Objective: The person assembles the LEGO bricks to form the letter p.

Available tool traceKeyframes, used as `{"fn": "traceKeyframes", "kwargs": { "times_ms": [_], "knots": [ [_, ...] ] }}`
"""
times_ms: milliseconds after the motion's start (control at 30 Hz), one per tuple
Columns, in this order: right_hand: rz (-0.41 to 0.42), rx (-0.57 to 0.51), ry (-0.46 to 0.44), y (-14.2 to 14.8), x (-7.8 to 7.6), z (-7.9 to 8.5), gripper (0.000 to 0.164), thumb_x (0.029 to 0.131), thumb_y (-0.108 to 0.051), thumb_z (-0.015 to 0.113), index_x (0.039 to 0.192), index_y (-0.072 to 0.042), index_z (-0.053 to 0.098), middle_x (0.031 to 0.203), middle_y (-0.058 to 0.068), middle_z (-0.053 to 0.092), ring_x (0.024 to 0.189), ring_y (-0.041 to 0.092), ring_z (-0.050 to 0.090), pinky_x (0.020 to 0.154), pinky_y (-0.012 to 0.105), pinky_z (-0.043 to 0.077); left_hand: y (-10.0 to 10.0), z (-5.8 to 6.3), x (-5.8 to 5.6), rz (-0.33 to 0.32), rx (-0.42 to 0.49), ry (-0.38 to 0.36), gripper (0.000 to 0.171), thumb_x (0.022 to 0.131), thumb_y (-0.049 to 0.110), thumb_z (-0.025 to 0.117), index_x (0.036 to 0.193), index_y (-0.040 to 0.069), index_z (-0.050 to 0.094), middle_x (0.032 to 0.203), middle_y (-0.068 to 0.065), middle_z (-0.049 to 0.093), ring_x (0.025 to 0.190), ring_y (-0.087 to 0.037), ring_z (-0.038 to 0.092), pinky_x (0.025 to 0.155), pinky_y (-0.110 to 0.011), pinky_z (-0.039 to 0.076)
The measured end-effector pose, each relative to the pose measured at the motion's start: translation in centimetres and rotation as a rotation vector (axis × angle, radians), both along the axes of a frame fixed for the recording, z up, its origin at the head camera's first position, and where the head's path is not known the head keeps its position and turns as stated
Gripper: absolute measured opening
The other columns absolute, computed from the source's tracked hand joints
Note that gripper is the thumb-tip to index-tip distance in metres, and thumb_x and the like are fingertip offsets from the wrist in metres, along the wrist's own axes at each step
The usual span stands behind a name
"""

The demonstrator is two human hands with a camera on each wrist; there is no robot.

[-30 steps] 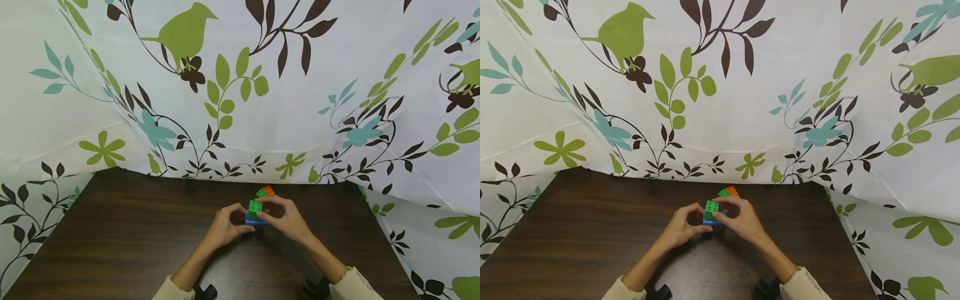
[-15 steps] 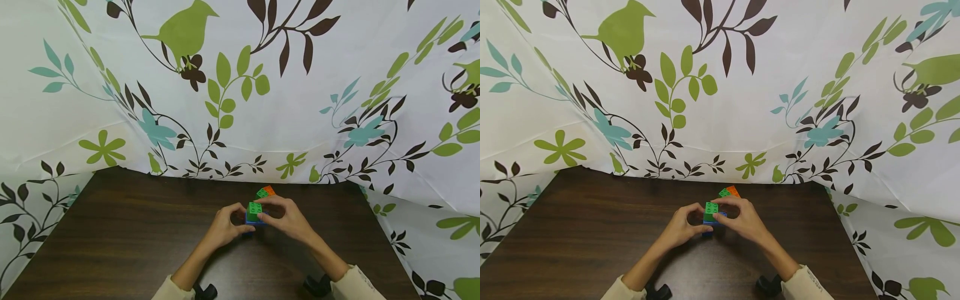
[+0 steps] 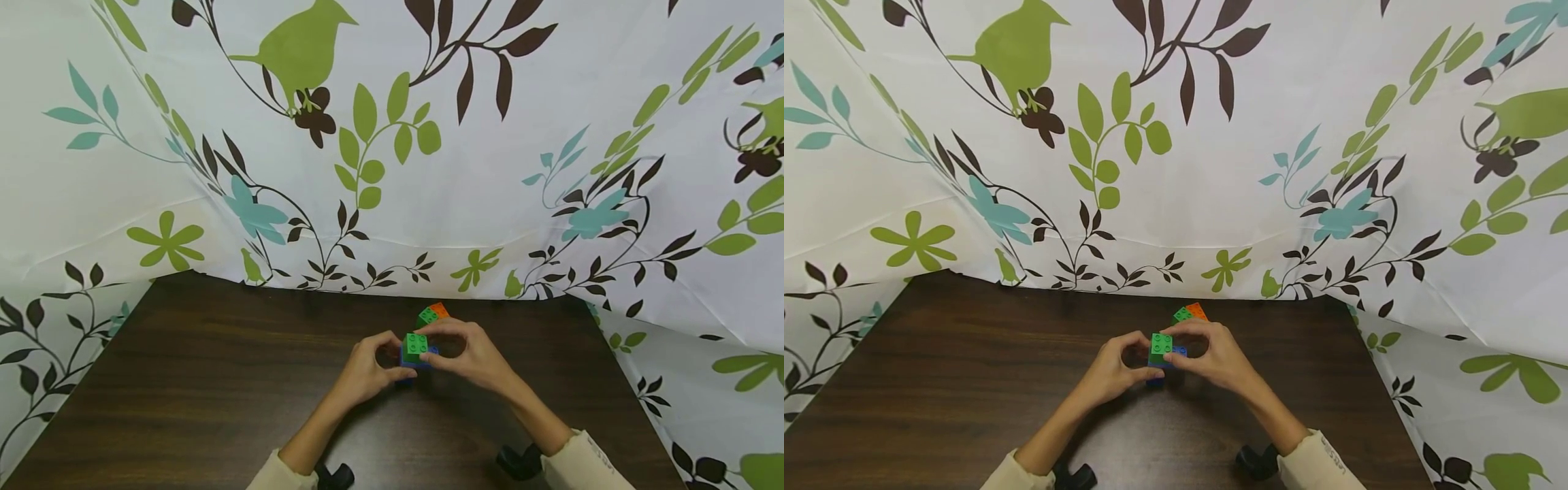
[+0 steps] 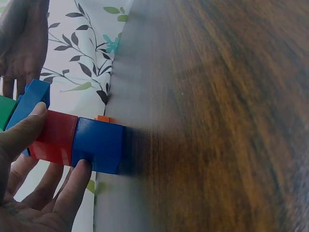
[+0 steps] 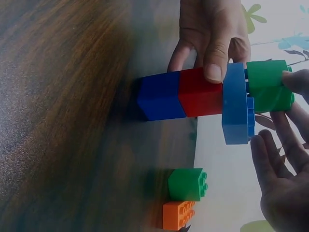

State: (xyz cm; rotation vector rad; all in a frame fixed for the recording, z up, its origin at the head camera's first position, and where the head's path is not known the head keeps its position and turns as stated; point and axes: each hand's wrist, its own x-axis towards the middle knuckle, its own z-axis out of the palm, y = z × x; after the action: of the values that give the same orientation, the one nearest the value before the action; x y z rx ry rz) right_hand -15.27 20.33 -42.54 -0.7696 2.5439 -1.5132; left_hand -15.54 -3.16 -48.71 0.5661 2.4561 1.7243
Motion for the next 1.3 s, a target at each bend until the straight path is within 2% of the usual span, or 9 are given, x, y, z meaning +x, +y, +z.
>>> {"fn": "traceKeyframes", "kwargs": {
  "times_ms": [133, 367, 533, 900, 1300],
  "knots": [
    [0.01, 0.004, -0.006, 0.06, -0.03, 0.0, 0.035, 0.093, -0.011, 0.085, 0.126, -0.01, 0.077, 0.125, 0.008, 0.075, 0.113, 0.013, 0.073, 0.099, 0.036, 0.062, -0.03, -0.17, -0.11, 0.001, 0.006, 0.001, 0.031, 0.079, 0.016, 0.097, 0.099, 0.015, 0.073, 0.099, -0.004, 0.081, 0.09, -0.016, 0.075, 0.083, -0.039, 0.062],
    [0.033, 0.017, 0.015, 0.09, -0.48, -0.03, 0.033, 0.092, -0.011, 0.085, 0.124, -0.01, 0.077, 0.121, 0.007, 0.079, 0.111, 0.011, 0.073, 0.098, 0.032, 0.062, 0.0, -0.17, -0.22, -0.005, 0.012, -0.012, 0.031, 0.079, 0.016, 0.097, 0.099, 0.014, 0.073, 0.099, -0.003, 0.08, 0.09, -0.017, 0.075, 0.083, -0.038, 0.062],
    [0.038, 0.023, 0.008, 0.16, -0.74, -0.15, 0.032, 0.093, -0.011, 0.085, 0.124, -0.01, 0.078, 0.12, 0.007, 0.08, 0.11, 0.011, 0.073, 0.098, 0.035, 0.062, 0.13, -0.26, -0.27, -0.006, 0.011, -0.015, 0.031, 0.079, 0.017, 0.097, 0.099, 0.015, 0.073, 0.099, -0.002, 0.08, 0.09, -0.014, 0.074, 0.084, -0.035, 0.061],
    [0.028, 0.038, 0.027, -0.19, -0.72, 0.02, 0.031, 0.093, -0.012, 0.085, 0.123, -0.01, 0.079, 0.12, 0.006, 0.08, 0.11, 0.011, 0.071, 0.098, 0.035, 0.062, 0.16, -0.29, -0.17, -0.012, 0.039, -0.009, 0.032, 0.078, 0.014, 0.097, 0.098, 0.011, 0.073, 0.099, -0.008, 0.08, 0.091, -0.021, 0.075, 0.084, -0.048, 0.063],
    [0.009, 0.104, 0.073, -0.31, -0.82, 0.03, 0.03, 0.092, -0.018, 0.086, 0.122, -0.014, 0.08, 0.117, 0.002, 0.081, 0.106, 0.022, 0.072, 0.094, 0.04, 0.062, -0.01, -0.02, -0.29, -0.022, -0.012, -0.013, 0.03, 0.081, 0.017, 0.096, 0.1, 0.014, 0.073, 0.101, -0.004, 0.08, 0.094, -0.017, 0.073, 0.085, -0.041, 0.062]
  ]
}}
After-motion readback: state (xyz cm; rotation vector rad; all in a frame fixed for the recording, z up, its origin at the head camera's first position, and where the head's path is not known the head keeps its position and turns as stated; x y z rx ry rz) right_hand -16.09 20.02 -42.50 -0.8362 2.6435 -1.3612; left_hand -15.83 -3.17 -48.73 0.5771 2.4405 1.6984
